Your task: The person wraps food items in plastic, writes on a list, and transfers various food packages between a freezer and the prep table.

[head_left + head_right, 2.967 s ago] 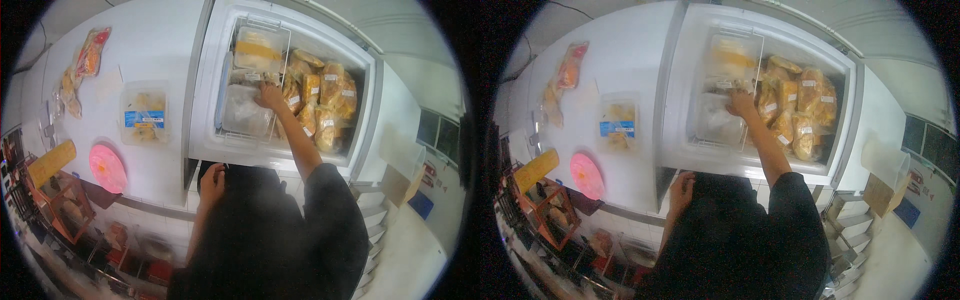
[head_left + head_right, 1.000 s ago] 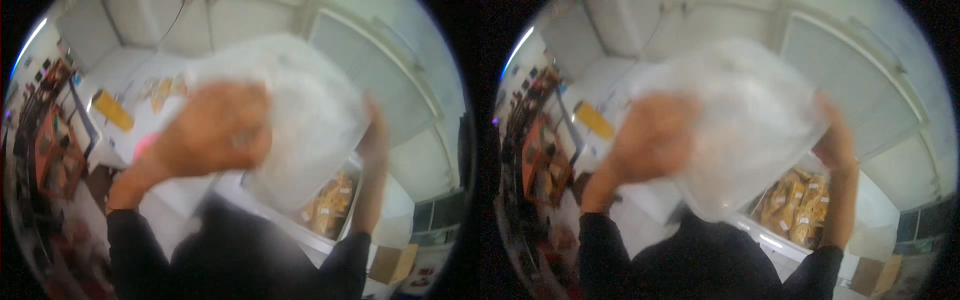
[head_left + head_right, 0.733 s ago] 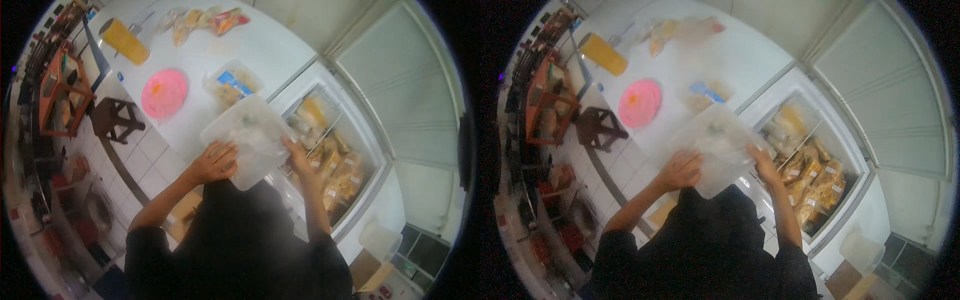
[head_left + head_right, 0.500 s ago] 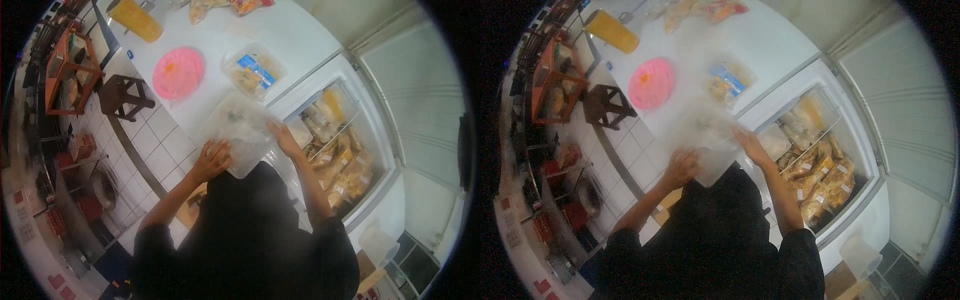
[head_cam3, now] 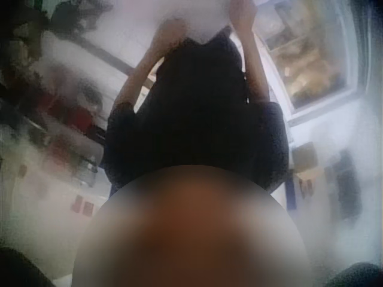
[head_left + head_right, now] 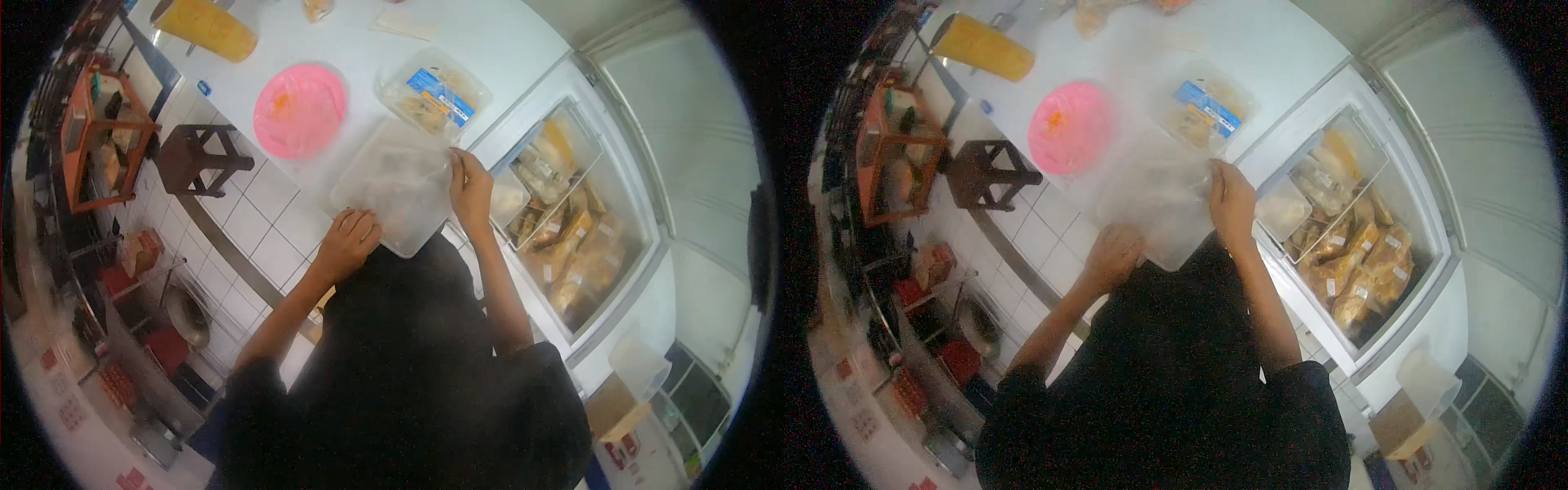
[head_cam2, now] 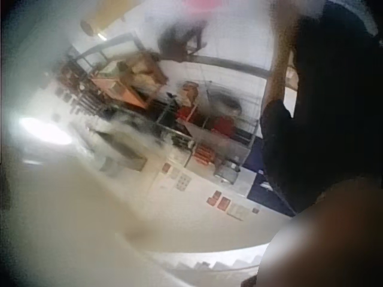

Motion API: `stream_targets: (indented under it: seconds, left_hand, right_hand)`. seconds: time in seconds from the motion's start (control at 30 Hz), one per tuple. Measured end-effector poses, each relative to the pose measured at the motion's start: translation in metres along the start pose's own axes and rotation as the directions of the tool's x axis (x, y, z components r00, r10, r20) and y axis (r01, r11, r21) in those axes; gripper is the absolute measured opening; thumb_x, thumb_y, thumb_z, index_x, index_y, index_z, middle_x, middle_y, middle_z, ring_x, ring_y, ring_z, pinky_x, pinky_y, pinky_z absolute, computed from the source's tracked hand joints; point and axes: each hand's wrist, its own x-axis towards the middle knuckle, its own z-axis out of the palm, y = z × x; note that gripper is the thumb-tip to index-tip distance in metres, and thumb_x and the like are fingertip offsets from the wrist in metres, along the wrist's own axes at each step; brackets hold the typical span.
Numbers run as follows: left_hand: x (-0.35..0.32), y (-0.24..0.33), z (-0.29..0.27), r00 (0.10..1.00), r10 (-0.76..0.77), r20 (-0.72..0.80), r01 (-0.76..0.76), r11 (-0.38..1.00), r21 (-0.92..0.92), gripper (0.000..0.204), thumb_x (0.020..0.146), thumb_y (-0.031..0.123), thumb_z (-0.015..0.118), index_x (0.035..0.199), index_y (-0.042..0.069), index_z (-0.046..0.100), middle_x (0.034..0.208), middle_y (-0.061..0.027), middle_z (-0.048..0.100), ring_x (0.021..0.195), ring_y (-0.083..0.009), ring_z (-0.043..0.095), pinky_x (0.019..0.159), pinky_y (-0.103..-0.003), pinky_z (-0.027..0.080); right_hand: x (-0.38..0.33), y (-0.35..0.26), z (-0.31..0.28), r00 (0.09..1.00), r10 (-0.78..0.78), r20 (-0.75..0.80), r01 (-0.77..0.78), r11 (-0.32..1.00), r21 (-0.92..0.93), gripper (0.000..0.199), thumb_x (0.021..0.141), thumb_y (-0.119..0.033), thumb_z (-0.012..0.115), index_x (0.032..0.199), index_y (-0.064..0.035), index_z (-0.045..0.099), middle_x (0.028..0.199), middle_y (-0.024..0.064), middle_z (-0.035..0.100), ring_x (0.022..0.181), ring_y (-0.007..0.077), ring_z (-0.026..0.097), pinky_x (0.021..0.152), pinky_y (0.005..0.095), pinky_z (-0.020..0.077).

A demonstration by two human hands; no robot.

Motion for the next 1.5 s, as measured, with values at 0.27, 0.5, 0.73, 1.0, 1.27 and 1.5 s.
stream_targets:
  seconds: [0.27, 0.5, 0.73, 1.0, 1.27, 1.5]
  left_hand:
    - [0.025, -0.03, -0.039, 0.992, 0.123, -0.031, -0.127, 0.955, -0.267, 0.035, 0.089, 0.018, 0.074, 0.118, 0.001, 0.066, 0.127, -0.0188, 0.064, 0.121, -0.0362, 0.061, 0.103, -0.049, 0.05]
    - [0.079, -0.064, -0.018, 0.894, -0.437, -0.098, 0.381, 0.856, -0.349, 0.033, 0.092, 0.009, 0.069, 0.123, -0.002, 0.065, 0.116, -0.0222, 0.064, 0.109, -0.0442, 0.062, 0.093, -0.05, 0.051]
    - [0.086, -0.08, -0.036, 0.893, -0.437, 0.104, 0.446, 0.835, -0.321, 0.021, 0.092, 0.007, 0.065, 0.111, 0.001, 0.06, 0.099, -0.0216, 0.066, 0.093, -0.0442, 0.066, 0.082, -0.054, 0.051]
    - [0.117, -0.078, -0.063, 0.79, -0.431, 0.436, 0.536, 0.831, -0.15, 0.05, 0.083, 0.031, 0.083, 0.11, 0.0, 0.054, 0.104, -0.0271, 0.068, 0.097, -0.0474, 0.068, 0.08, -0.057, 0.052]
    - [0.122, -0.064, -0.057, 0.768, -0.472, 0.434, 0.585, 0.792, -0.174, 0.075, 0.076, 0.034, 0.092, 0.123, -0.002, 0.047, 0.111, -0.0287, 0.068, 0.104, -0.0492, 0.069, 0.086, -0.056, 0.056]
    - [0.113, -0.061, -0.06, 0.755, -0.517, 0.404, 0.623, 0.758, -0.194, 0.078, 0.078, 0.031, 0.092, 0.128, -0.002, 0.043, 0.113, -0.0304, 0.067, 0.102, -0.0524, 0.069, 0.085, -0.058, 0.056]
  right_hand:
    - [-0.002, -0.022, -0.007, 0.936, 0.348, -0.045, -0.35, 0.936, -0.049, 0.029, 0.107, -0.02, 0.061, 0.126, 0.0007, 0.067, 0.1, 0.0226, 0.074, 0.083, 0.034, 0.074, 0.08, 0.042, 0.0576]
    - [-0.039, -0.027, -0.022, 0.951, 0.308, -0.004, -0.299, 0.92, -0.252, 0.036, 0.095, -0.019, 0.078, 0.123, 0.0022, 0.068, 0.109, 0.0193, 0.071, 0.077, 0.0294, 0.073, 0.072, 0.0383, 0.0592]
    - [-0.035, -0.031, -0.03, 0.767, 0.639, 0.059, -0.636, 0.769, -0.069, 0.028, 0.092, -0.016, 0.08, 0.109, 0.0045, 0.074, 0.093, 0.0182, 0.077, 0.075, 0.0245, 0.075, 0.07, 0.0354, 0.0592]
    - [-0.02, -0.032, -0.027, 0.797, 0.595, 0.103, -0.574, 0.8, -0.175, 0.046, 0.076, -0.023, 0.094, 0.102, 0.0064, 0.073, 0.086, 0.0132, 0.077, 0.075, 0.0215, 0.074, 0.069, 0.0323, 0.0589]
    - [-0.007, -0.033, -0.026, 0.846, 0.526, 0.085, -0.479, 0.822, -0.308, 0.049, 0.064, -0.024, 0.099, 0.09, 0.0037, 0.069, 0.081, 0.0147, 0.07, 0.07, 0.0236, 0.067, 0.066, 0.0355, 0.0541]
    - [0.012, -0.063, -0.024, 0.8, 0.583, 0.143, -0.478, 0.763, -0.436, 0.051, 0.067, -0.024, 0.097, 0.096, 0.0022, 0.065, 0.1, 0.0217, 0.068, 0.096, 0.0403, 0.066, 0.083, 0.0477, 0.0531]
